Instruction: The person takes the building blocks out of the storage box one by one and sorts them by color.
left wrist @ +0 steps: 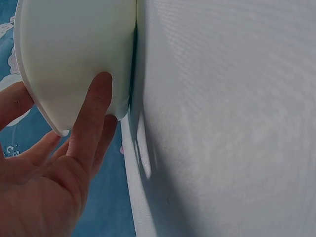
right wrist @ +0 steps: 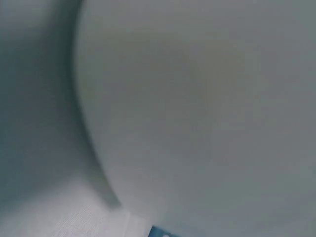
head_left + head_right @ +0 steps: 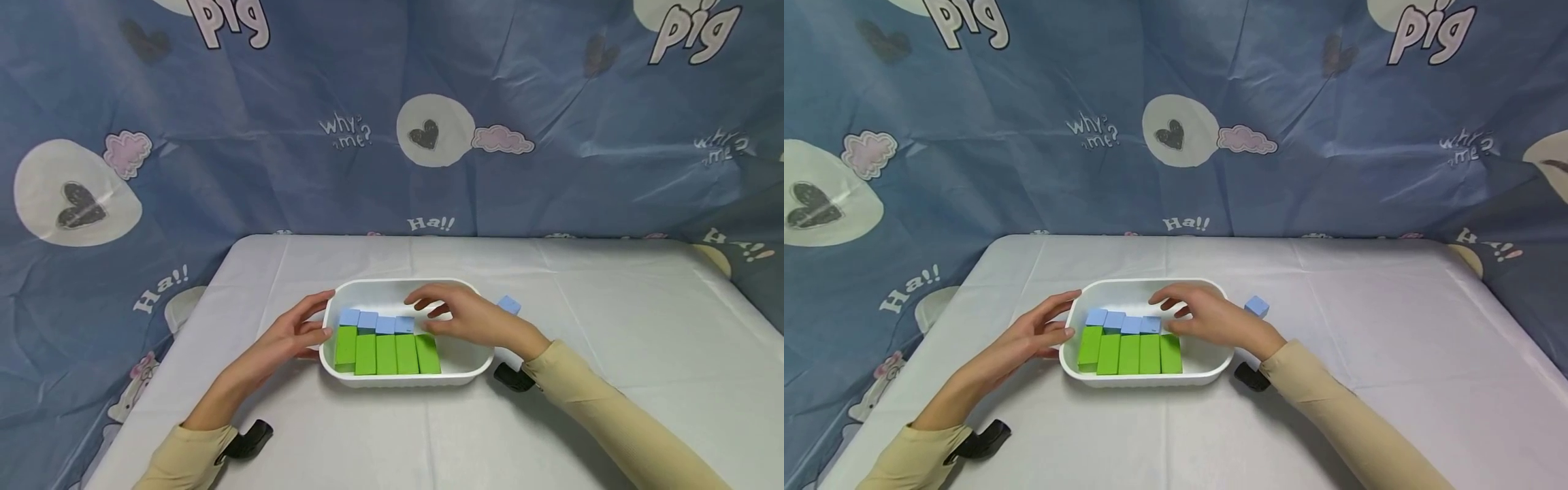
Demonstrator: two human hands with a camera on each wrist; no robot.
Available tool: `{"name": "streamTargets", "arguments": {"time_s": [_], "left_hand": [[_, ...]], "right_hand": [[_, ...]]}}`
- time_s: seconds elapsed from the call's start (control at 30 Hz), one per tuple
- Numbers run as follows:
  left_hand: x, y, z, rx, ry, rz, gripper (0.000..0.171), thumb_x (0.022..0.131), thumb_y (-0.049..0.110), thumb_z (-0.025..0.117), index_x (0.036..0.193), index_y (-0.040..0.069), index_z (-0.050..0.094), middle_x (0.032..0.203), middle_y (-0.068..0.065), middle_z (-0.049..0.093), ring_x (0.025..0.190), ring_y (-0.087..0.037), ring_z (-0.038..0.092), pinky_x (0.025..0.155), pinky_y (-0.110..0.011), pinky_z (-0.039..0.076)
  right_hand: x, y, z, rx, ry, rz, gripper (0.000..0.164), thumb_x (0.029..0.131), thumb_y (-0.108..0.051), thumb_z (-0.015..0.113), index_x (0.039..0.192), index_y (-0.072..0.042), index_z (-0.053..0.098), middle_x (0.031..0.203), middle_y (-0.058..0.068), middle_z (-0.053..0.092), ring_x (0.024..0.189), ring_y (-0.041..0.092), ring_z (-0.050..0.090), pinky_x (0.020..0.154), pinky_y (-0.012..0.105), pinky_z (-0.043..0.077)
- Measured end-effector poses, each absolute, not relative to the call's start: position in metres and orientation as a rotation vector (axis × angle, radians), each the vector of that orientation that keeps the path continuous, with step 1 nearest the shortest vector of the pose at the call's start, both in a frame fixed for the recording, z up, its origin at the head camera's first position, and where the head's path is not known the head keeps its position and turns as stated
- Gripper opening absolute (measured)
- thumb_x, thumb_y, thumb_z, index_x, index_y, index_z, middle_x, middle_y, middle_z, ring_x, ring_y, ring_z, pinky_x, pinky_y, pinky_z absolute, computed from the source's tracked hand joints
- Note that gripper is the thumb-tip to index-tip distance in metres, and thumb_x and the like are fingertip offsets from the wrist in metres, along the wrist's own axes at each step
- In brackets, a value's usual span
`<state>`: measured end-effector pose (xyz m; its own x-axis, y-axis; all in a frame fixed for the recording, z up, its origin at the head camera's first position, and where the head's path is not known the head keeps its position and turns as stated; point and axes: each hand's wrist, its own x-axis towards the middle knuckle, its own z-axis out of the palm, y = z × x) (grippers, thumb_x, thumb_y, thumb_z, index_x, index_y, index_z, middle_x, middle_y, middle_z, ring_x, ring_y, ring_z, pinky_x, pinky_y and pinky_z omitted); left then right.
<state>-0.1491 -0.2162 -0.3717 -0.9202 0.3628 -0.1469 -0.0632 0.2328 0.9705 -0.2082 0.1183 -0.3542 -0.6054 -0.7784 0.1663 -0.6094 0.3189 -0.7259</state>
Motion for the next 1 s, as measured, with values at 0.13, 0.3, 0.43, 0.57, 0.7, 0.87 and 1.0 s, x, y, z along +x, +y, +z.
{"name": "streamTargets", "arguments": {"time_s": [0.13, 0.3, 0.43, 0.57, 0.7, 0.87, 1.0], "left_hand": [[-0.150, -0.216, -0.371, 0.281, 2.171, 1.733, 0.063, 0.098, 0.016, 0.061, 0.153, 0.024, 0.031, 0.155, -0.004, 0.033, 0.124, -0.031, 0.053, 0.085, -0.043, 0.052], [-0.150, -0.216, -0.371, 0.277, 2.167, 1.734, 0.064, 0.098, 0.017, 0.061, 0.153, 0.025, 0.031, 0.155, -0.004, 0.032, 0.125, -0.031, 0.053, 0.086, -0.044, 0.052], [-0.150, -0.216, -0.371, 0.274, 2.166, 1.735, 0.064, 0.098, 0.017, 0.061, 0.153, 0.024, 0.031, 0.156, -0.004, 0.032, 0.124, -0.031, 0.053, 0.085, -0.044, 0.052], [-0.149, -0.216, -0.371, 0.275, 2.171, 1.738, 0.064, 0.098, 0.017, 0.062, 0.153, 0.024, 0.031, 0.155, -0.005, 0.032, 0.123, -0.031, 0.054, 0.084, -0.044, 0.052], [-0.148, -0.217, -0.372, 0.281, 2.171, 1.742, 0.064, 0.098, 0.019, 0.063, 0.153, 0.024, 0.031, 0.155, -0.005, 0.032, 0.122, -0.031, 0.054, 0.084, -0.044, 0.052], [-0.148, -0.217, -0.372, 0.282, 2.168, 1.744, 0.064, 0.098, 0.019, 0.062, 0.153, 0.024, 0.031, 0.155, -0.005, 0.032, 0.122, -0.031, 0.054, 0.084, -0.044, 0.052], [-0.148, -0.216, -0.372, 0.282, 2.167, 1.745, 0.064, 0.098, 0.019, 0.062, 0.153, 0.024, 0.031, 0.155, -0.005, 0.033, 0.122, -0.031, 0.054, 0.084, -0.044, 0.052]], "right_hand": [[-0.215, 0.111, -0.355, -1.235, 2.307, -1.170, 0.038, 0.091, 0.002, 0.065, 0.127, -0.004, 0.061, 0.127, 0.007, 0.061, 0.114, 0.023, 0.060, 0.089, 0.034, 0.051], [-0.222, 0.105, -0.359, -1.187, 2.246, -1.164, 0.038, 0.090, 0.002, 0.066, 0.127, -0.006, 0.062, 0.125, 0.006, 0.062, 0.115, 0.021, 0.060, 0.090, 0.030, 0.051], [-0.225, 0.102, -0.362, -1.149, 2.198, -1.153, 0.039, 0.089, 0.003, 0.067, 0.127, -0.007, 0.062, 0.126, 0.004, 0.062, 0.115, 0.020, 0.060, 0.090, 0.029, 0.050], [-0.227, 0.100, -0.363, -1.166, 2.170, -1.129, 0.037, 0.090, 0.001, 0.067, 0.126, -0.007, 0.063, 0.126, 0.004, 0.063, 0.115, 0.021, 0.060, 0.090, 0.029, 0.050], [-0.228, 0.099, -0.364, -1.166, 2.167, -1.106, 0.036, 0.091, 0.000, 0.066, 0.126, -0.007, 0.063, 0.126, 0.004, 0.063, 0.115, 0.023, 0.060, 0.091, 0.028, 0.050], [-0.229, 0.099, -0.365, -1.128, 2.165, -1.078, 0.035, 0.092, -0.001, 0.065, 0.127, -0.008, 0.064, 0.125, 0.002, 0.062, 0.114, 0.022, 0.060, 0.092, 0.029, 0.049], [-0.230, 0.100, -0.365, -1.117, 2.157, -1.074, 0.035, 0.093, -0.001, 0.064, 0.127, -0.008, 0.063, 0.126, 0.002, 0.062, 0.113, 0.021, 0.060, 0.093, 0.029, 0.048]]}}
